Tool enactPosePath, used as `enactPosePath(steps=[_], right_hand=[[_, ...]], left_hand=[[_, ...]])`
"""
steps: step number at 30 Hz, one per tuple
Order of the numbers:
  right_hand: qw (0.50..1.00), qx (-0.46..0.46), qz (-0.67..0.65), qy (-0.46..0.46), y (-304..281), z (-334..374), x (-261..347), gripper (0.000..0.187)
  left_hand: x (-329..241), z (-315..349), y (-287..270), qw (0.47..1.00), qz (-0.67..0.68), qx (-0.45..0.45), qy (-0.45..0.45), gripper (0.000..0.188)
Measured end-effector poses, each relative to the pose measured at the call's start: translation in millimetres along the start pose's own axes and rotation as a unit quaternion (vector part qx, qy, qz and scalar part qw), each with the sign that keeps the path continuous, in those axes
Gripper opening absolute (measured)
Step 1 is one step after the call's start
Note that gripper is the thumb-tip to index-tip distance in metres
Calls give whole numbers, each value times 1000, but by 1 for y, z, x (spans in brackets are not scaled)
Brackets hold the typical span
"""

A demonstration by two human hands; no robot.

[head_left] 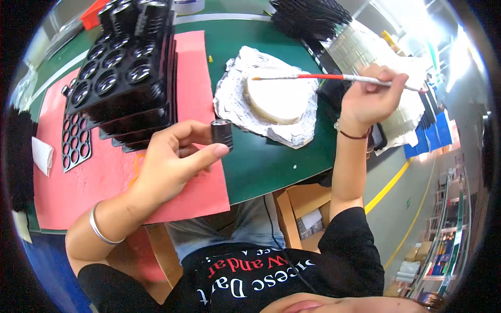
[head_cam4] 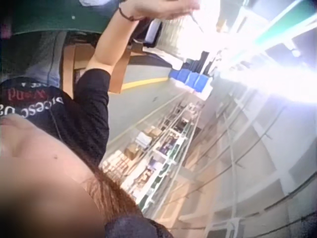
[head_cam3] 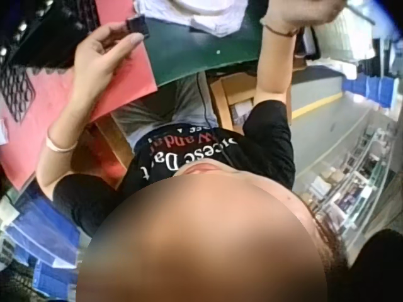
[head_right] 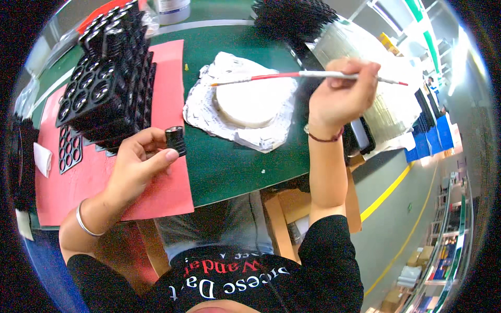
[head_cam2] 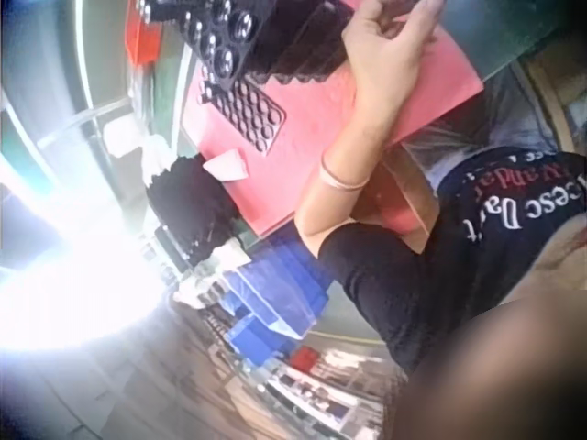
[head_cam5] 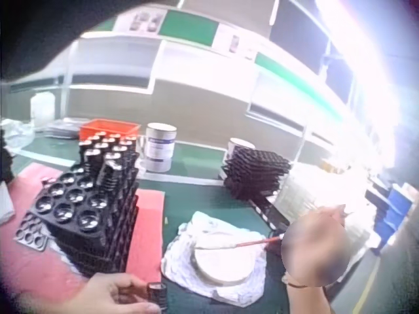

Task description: Apply a yellow coating to small black cylindrical components using a small brush at a factory workbench.

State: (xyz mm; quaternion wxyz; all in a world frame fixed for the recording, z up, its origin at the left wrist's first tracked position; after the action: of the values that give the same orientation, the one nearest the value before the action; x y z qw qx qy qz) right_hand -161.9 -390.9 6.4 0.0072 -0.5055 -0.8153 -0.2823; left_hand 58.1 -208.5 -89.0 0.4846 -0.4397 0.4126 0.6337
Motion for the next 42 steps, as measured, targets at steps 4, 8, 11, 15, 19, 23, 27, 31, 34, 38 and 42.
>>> enactPosePath(steps=[4,8,11,15,19,23,27,31,34,38,42], right_hand=[[990,47,-109,76,8,1,2,35],[968,101,-185,137,21,6,6,35],[966,138,-170,136,29,12,8,34],[957,176,-180,143,35,15,7,33],[956,194,-173,140,37,17,6,33],[960,203,-149,122,37,17,6,33],[961,208,-145,112,35,16,6,33],[963,207,-134,106,35,15,5,33],[966,199,-128,106,32,14,4,32],[962,208,-136,114,33,13,2,32],[965,198,-130,114,33,13,0,31]], left_hand=[[0,2,0,999,51,4,-7,21],[0,6,-4,999,49,-9,-19,23],[-6,12,-4,998,52,-4,-27,25],[-6,12,-3,998,54,-9,-24,25],[-6,11,-3,998,57,-11,-14,24],[-8,11,-2,997,72,5,-1,23],[-6,12,-3,996,92,12,4,22],[-6,12,-1,993,113,35,14,23],[-4,11,-1,993,111,41,10,23],[-2,9,1,996,76,34,36,23],[-2,10,2,996,65,48,37,27]])
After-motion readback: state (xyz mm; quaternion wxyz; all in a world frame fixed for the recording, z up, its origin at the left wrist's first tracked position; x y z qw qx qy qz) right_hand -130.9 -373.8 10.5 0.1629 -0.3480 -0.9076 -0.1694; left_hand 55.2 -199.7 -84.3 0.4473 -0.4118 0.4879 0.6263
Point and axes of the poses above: each hand's wrist, its own z-axis away from the middle knuckle, its own y-axis out of the palm, x = y × z, the point moved 5 cm from there along -z, towards the middle knuckle, and after that the axes turned 9 degrees about -y, right-handed, at the moved point
